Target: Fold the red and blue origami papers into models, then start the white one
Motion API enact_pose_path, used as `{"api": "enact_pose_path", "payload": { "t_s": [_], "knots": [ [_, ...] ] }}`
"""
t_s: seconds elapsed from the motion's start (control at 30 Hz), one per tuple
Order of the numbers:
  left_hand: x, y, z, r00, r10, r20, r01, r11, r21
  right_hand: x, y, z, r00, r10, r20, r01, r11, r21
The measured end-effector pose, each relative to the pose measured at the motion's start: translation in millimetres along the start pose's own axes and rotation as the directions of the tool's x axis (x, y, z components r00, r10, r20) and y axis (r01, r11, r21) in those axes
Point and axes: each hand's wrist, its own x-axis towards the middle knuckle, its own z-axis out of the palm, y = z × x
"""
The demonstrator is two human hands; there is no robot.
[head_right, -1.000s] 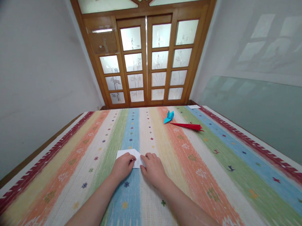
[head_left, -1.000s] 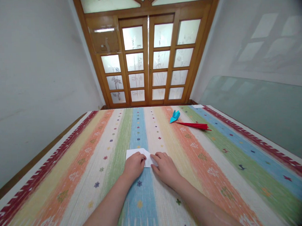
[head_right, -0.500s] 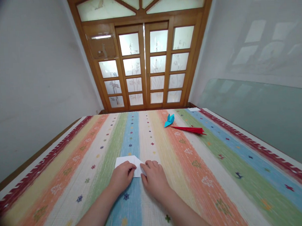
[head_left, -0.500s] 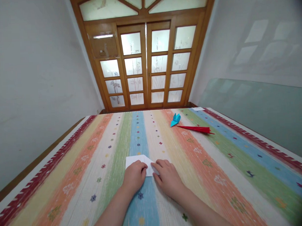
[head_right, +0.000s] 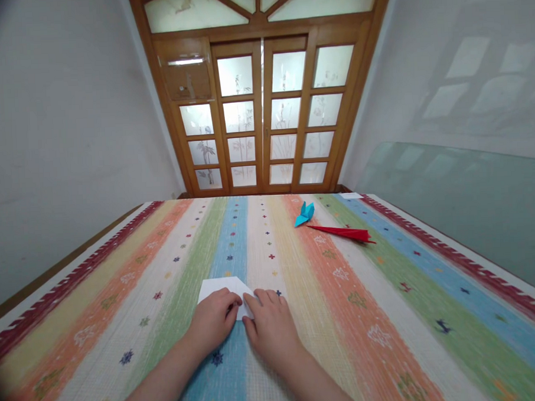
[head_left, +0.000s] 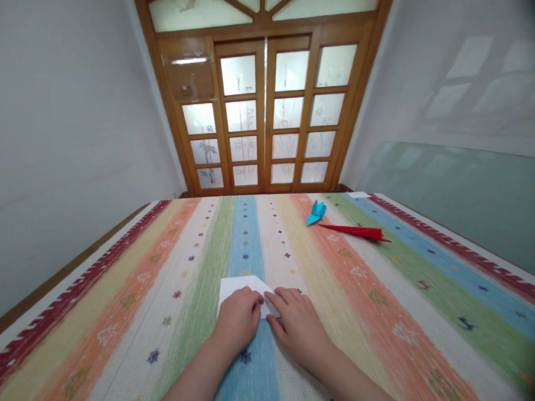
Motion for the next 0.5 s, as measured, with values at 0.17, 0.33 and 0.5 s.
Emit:
{"api": "enact_pose_path", "payload": {
  "t_s": [0.17, 0.33, 0.5],
  "knots": [
    [0.0, 0.2, 1.0, 1.0, 0.011, -0.018, -0.01, 1.0, 0.016, 0.3, -2.2, 2.1, 1.0, 0.016, -0.016, -0.016, 1.0, 0.003],
    [0.8, -1.8, 2.7, 0.999, 0.017, -0.029, -0.017, 1.0, 0.0, 1.1, -2.8, 1.8, 0.999, 0.038, -0.021, -0.038, 0.999, -0.003],
    [1.1, -4.7, 5.5, 0.998, 0.021, -0.06, -0.022, 1.0, -0.015, 2.2, 1.4, 3.2, 1.0, -0.012, -0.019, 0.013, 1.0, 0.026]
  ]
}}
